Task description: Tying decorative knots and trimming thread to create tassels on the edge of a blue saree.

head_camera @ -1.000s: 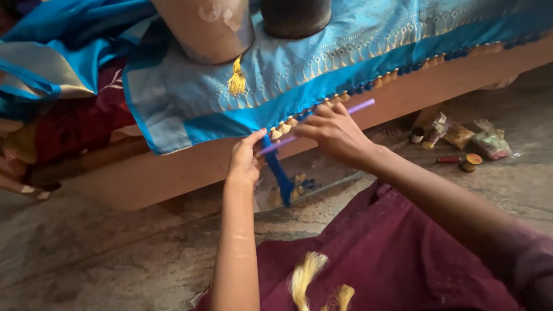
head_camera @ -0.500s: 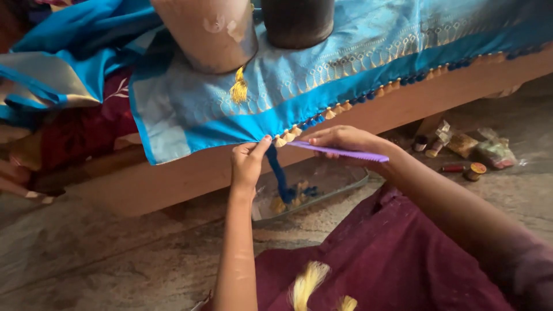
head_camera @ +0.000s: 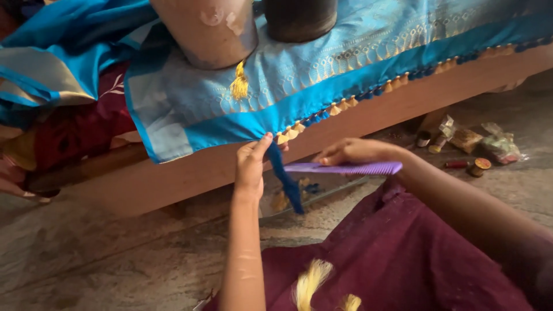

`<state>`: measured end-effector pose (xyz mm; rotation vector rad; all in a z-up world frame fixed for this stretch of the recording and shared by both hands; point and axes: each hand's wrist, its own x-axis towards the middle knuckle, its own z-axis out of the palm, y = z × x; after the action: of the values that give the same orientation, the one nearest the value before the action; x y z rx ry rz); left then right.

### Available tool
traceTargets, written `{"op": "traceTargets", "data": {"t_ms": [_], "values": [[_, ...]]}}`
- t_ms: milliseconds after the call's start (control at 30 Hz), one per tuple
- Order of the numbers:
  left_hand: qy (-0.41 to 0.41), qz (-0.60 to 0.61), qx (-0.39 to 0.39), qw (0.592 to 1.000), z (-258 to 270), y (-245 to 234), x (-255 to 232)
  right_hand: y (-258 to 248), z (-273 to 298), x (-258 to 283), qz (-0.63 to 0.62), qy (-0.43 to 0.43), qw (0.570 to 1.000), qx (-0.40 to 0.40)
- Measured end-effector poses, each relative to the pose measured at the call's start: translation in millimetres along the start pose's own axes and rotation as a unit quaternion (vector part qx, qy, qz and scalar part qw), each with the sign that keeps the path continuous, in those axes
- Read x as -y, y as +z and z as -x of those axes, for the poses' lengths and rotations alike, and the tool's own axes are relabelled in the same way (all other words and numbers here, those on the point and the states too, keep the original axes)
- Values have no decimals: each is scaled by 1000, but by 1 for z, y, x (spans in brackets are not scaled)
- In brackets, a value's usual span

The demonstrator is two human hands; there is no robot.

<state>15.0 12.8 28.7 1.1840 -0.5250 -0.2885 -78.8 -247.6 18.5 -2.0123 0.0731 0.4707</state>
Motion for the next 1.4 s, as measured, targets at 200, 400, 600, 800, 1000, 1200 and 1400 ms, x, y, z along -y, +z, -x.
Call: {"op": "traceTargets", "data": {"t_ms": [200, 400, 600, 800, 1000, 1200, 1400], "values": [[6, -49, -10, 999, 9, 1, 5, 46, 77, -77, 108, 63, 988, 90], [40, -100, -35, 994, 21, -5, 30, 56, 47, -101, 187, 5, 980, 65], [89, -129, -43, 987, 29, 0, 28, 76, -20, 33, -302, -176, 931, -100], [28, -293, -101, 950, 27, -14, 36, 104, -90, 61, -359, -235, 883, -189], [-101, 173, -86, 976, 4, -28, 28, 128, -68, 62, -337, -274, 868, -241], [-21, -19, -53, 998, -6, -19, 41, 114, -59, 60, -400, -228, 875, -150], [181, -486, -220, 826, 25, 9, 28, 93, -78, 57, -452, -245, 851, -105]]}}
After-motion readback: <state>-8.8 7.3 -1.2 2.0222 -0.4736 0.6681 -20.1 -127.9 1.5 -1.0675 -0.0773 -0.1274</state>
